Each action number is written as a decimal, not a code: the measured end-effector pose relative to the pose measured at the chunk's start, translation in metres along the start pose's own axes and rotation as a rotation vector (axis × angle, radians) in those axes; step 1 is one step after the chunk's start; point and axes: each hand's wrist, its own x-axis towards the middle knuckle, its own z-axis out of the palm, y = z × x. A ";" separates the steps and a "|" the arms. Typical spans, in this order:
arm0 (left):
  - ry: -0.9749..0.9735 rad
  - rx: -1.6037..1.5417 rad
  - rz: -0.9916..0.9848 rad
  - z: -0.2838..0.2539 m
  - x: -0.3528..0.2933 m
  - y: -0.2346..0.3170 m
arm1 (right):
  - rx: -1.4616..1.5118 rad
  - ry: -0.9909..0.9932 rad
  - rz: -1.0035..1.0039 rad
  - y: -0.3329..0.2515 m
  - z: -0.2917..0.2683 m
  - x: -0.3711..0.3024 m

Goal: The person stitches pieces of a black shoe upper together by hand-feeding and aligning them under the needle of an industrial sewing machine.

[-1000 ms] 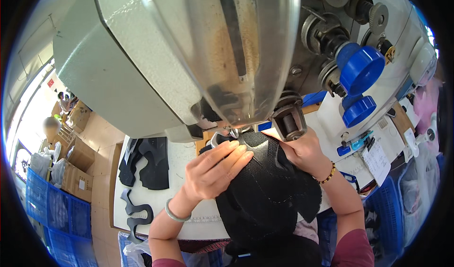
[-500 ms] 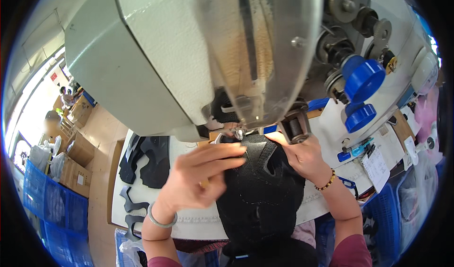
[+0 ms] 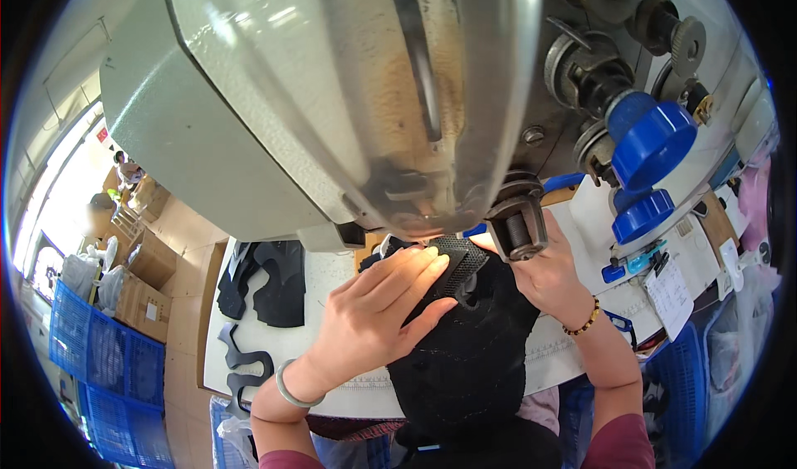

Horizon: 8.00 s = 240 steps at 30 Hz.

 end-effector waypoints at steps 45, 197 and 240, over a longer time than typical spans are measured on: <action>0.372 0.005 -0.003 0.040 -0.010 -0.031 | -0.221 0.003 -0.253 -0.040 -0.003 -0.003; 0.309 -0.064 0.172 0.042 -0.020 -0.044 | 0.996 -0.177 0.706 -0.064 0.018 -0.023; -0.121 0.754 -1.346 -0.045 -0.329 -0.146 | 0.113 -0.453 0.432 -0.117 -0.035 -0.084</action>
